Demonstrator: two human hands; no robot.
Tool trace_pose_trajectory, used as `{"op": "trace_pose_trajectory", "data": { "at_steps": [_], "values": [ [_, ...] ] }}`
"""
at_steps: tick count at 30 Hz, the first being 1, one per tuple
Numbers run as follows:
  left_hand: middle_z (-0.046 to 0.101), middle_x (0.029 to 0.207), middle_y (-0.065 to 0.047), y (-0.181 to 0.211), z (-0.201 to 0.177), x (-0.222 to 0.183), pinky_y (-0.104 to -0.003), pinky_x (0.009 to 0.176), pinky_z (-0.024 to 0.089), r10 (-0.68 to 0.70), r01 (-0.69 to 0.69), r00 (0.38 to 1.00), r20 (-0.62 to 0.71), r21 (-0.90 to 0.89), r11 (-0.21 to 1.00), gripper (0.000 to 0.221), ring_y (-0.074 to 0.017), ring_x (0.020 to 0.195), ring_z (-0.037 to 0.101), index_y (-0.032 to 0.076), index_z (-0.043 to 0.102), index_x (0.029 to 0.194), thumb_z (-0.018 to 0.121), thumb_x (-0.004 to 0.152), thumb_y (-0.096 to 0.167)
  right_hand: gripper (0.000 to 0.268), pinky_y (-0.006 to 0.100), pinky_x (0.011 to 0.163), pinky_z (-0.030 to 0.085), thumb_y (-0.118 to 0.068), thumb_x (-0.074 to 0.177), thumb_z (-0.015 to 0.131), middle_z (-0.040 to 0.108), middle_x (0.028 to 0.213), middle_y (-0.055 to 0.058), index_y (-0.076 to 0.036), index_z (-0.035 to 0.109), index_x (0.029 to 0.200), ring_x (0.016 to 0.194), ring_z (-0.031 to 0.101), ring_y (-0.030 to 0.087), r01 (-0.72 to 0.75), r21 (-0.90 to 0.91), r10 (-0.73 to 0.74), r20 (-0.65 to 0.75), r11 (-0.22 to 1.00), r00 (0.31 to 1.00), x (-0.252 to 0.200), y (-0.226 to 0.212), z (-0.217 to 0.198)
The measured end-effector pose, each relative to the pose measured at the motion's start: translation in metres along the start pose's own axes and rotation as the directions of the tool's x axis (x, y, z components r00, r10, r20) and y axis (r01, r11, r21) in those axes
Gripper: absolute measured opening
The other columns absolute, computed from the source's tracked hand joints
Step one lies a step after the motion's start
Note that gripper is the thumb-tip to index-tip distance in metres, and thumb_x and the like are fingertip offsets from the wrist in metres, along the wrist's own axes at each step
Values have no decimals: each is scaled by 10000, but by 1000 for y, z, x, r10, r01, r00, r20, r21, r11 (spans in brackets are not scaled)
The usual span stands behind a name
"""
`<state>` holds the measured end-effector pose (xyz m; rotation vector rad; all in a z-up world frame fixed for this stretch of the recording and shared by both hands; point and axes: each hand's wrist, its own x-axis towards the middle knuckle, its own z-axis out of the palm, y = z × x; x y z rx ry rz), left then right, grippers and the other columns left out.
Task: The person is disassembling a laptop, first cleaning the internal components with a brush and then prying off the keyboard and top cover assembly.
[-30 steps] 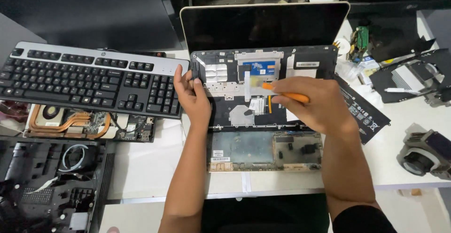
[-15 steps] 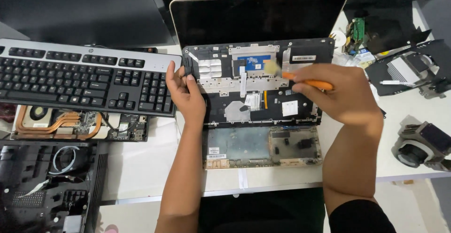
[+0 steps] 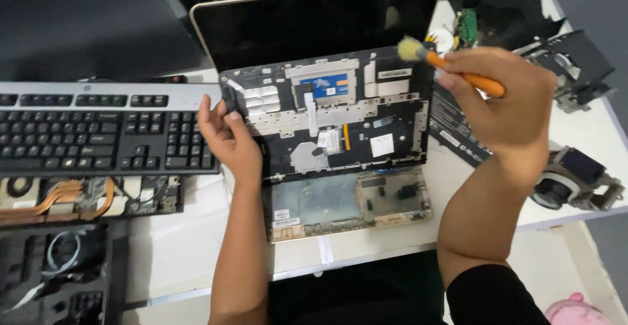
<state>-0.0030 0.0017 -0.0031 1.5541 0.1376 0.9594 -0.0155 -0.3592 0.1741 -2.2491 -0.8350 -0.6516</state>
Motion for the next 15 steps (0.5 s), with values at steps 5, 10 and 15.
{"op": "trace_pose_trajectory", "data": {
  "at_steps": [5, 10, 15],
  "values": [
    [606, 1334, -154, 4, 2, 0, -298, 980, 477, 16, -17, 1000, 19, 29, 999, 456, -172, 1190, 596, 105, 421, 1515, 547, 1084, 187, 164, 301, 752, 594, -125, 989, 743, 774, 1027, 115, -15, 775, 1106, 900, 748, 224, -160, 64, 147, 180, 985, 973, 4, -14, -8],
    [613, 1303, -142, 6, 1, 0, -299, 998, 482, -7, 7, 1000, -4, 5, 1000, 440, -158, 1191, 587, 109, 434, 1503, 544, 1079, 143, 183, 295, 688, 528, -148, 1041, 713, 762, 985, 127, 20, 768, 1089, 818, 702, 213, -216, 30, 211, 121, 976, 970, -3, -5, -17],
    [630, 1268, -130, 3, 1, 1, -298, 994, 488, -15, 15, 1000, -10, -6, 1000, 451, -165, 1170, 599, 98, 438, 1498, 547, 1061, 113, 115, 416, 883, 606, 10, 1118, 766, 760, 1089, 277, 119, 759, 1083, 1012, 752, 378, -32, -126, 4, -210, 992, 978, -3, 7, -15]
  ]
}}
